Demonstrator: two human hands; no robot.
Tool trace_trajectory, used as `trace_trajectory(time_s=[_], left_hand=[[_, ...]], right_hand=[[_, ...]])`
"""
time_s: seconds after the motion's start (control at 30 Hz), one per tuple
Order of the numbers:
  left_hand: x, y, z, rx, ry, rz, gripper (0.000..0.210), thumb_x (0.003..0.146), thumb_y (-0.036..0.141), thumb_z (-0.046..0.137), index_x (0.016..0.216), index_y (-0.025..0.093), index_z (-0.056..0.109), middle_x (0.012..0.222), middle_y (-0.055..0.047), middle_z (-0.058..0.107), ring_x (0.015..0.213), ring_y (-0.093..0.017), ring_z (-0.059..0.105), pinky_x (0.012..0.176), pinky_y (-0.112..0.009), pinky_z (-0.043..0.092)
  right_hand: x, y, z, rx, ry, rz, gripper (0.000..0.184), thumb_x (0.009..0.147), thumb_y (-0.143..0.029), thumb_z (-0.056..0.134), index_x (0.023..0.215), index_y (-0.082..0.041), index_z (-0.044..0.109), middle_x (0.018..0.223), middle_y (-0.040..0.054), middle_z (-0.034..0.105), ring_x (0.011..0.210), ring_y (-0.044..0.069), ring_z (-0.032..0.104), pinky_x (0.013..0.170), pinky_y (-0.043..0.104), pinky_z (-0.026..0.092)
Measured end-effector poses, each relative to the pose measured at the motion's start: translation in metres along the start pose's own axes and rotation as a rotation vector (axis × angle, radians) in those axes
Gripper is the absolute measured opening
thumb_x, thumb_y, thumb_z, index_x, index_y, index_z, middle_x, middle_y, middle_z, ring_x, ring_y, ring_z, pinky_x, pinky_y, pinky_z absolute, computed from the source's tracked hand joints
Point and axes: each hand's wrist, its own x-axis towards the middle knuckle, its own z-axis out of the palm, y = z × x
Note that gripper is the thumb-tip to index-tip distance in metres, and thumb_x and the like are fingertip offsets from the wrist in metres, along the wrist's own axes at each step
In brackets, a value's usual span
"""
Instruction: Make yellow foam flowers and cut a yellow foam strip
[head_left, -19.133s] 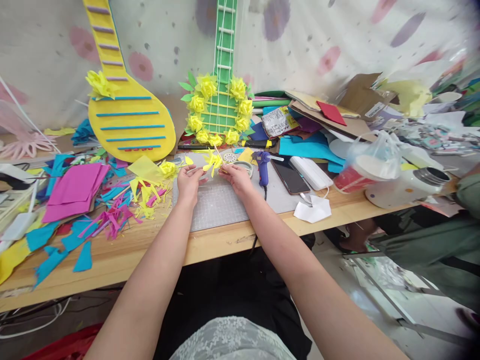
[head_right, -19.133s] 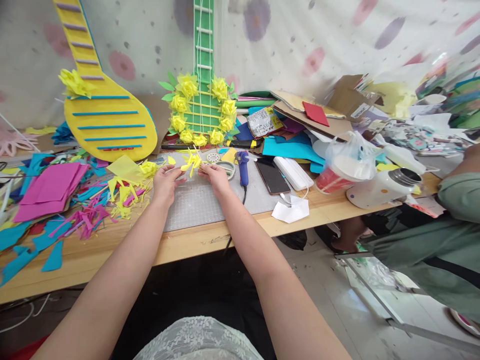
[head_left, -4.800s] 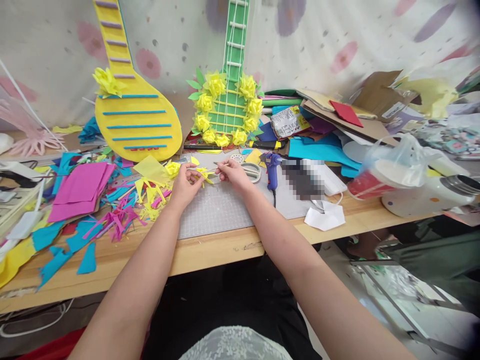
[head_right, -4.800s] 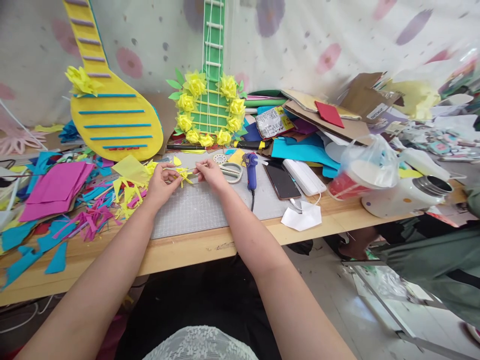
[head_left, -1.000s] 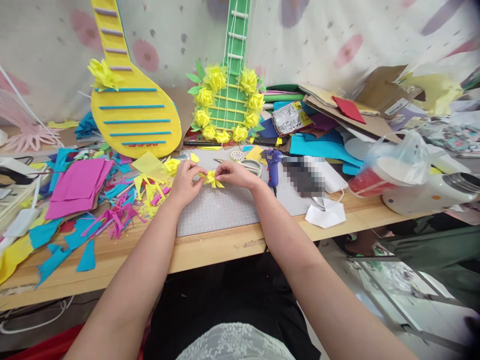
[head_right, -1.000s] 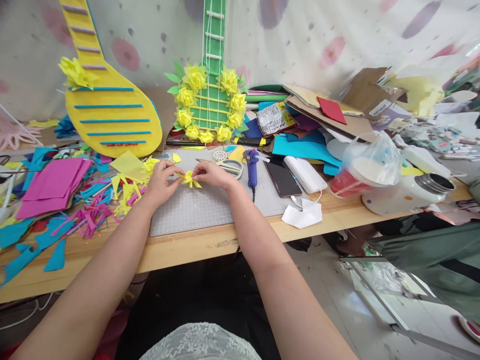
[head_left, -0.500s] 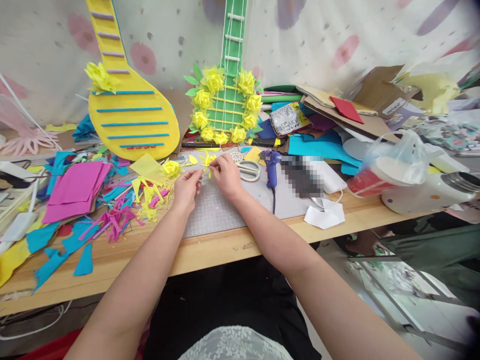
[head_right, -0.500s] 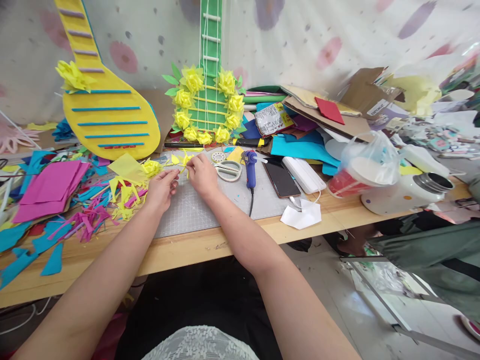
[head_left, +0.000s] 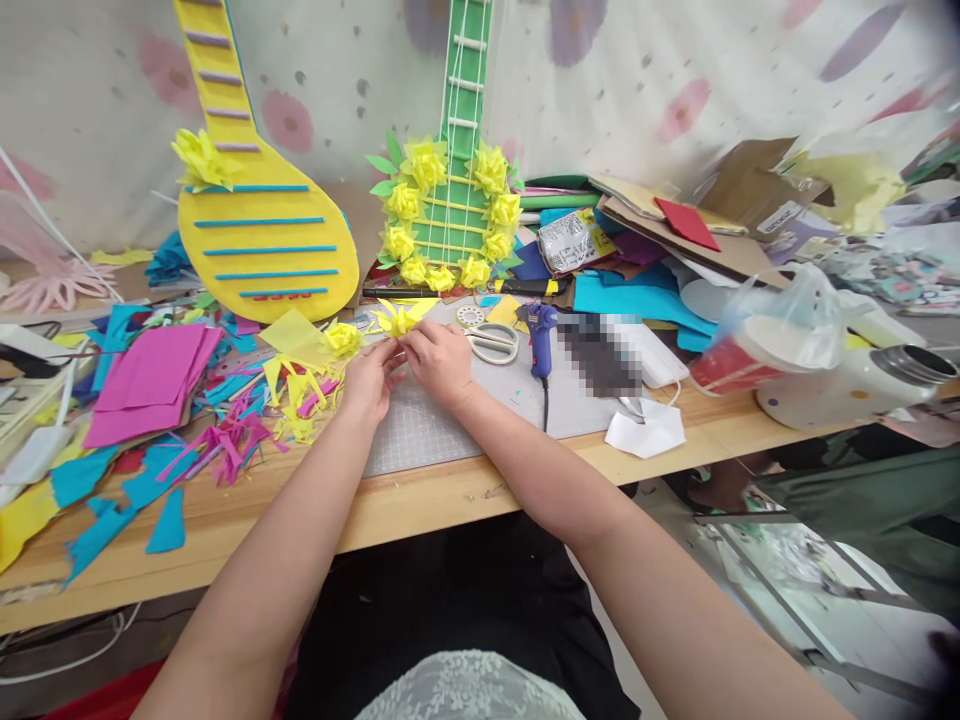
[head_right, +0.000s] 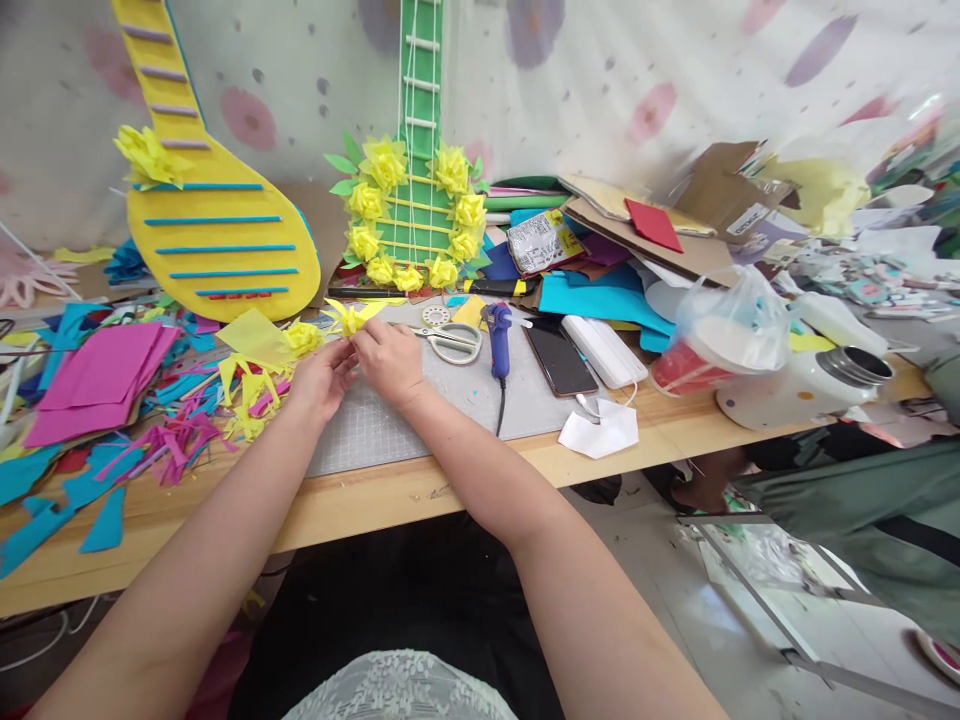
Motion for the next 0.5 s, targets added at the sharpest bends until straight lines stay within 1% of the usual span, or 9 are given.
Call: trace_trajectory(time_s=[0.13, 0.23, 0.33, 0.4, 0.47, 0.5], left_hand=[[-0.0002, 0.0015, -0.0012, -0.024, -0.048, 0.001, 0.005, 0.066, 0.012, 0.059, 0.071, 0.014, 0.06, 0.068, 0.0, 0.063, 0.061, -0.009, 0.059, 0.055, -0.019, 0.046], [0.0009, 0.0007, -0.0015, -0.025, -0.023, -0.01, 0.009, 0.066, 0.012, 0.06, 0.074, 0.014, 0.061, 0.071, -0.001, 0.065, 0.065, -0.01, 0.061, 0.06, -0.02, 0.048], [0.0032, -0.0015, -0.0019, -0.042, 0.016, -0.007, 0.009, 0.066, 0.012, 0.061, 0.075, 0.014, 0.061, 0.072, -0.002, 0.066, 0.065, -0.01, 0.062, 0.062, -0.021, 0.049], [0.0049, -0.0025, -0.0025, -0.041, 0.02, -0.001, 0.008, 0.067, 0.012, 0.062, 0.075, 0.015, 0.061, 0.072, -0.002, 0.065, 0.064, -0.01, 0.062, 0.062, -0.021, 0.05], [0.0064, -0.0023, -0.0033, -0.032, 0.016, 0.002, 0.009, 0.066, 0.013, 0.063, 0.074, 0.015, 0.061, 0.072, -0.002, 0.065, 0.063, -0.009, 0.062, 0.061, -0.021, 0.049], [0.0069, -0.0016, -0.0036, -0.032, 0.017, -0.001, 0.008, 0.067, 0.013, 0.063, 0.074, 0.015, 0.061, 0.072, -0.001, 0.065, 0.062, -0.009, 0.062, 0.06, -0.021, 0.049]], right_hand=[[0.0, 0.0002, -0.0019, 0.017, 0.004, 0.02, 0.031, 0.093, -0.028, 0.038, 0.086, -0.019, 0.068, 0.088, 0.0067, 0.062, 0.077, 0.016, 0.052, 0.072, 0.032, 0.029], [0.0009, 0.0005, -0.0028, 0.054, -0.003, 0.033, 0.031, 0.093, -0.03, 0.039, 0.088, -0.019, 0.067, 0.088, 0.0073, 0.062, 0.078, 0.017, 0.052, 0.073, 0.033, 0.029], [0.0012, 0.0001, -0.0034, 0.107, -0.024, 0.039, 0.031, 0.093, -0.031, 0.038, 0.088, -0.019, 0.066, 0.09, 0.0084, 0.061, 0.081, 0.018, 0.052, 0.075, 0.033, 0.031], [0.0003, -0.0006, -0.0044, 0.154, -0.048, 0.042, 0.03, 0.092, -0.03, 0.038, 0.085, -0.019, 0.065, 0.091, 0.009, 0.061, 0.083, 0.018, 0.052, 0.077, 0.034, 0.033], [-0.0014, -0.0007, -0.0059, 0.228, -0.041, 0.04, 0.024, 0.09, -0.029, 0.041, 0.086, -0.019, 0.063, 0.093, 0.0091, 0.059, 0.087, 0.019, 0.052, 0.079, 0.035, 0.035], [-0.0023, -0.0002, -0.0067, 0.281, -0.01, 0.051, 0.019, 0.088, -0.028, 0.045, 0.088, -0.019, 0.061, 0.097, 0.0092, 0.058, 0.091, 0.02, 0.052, 0.081, 0.035, 0.036]])
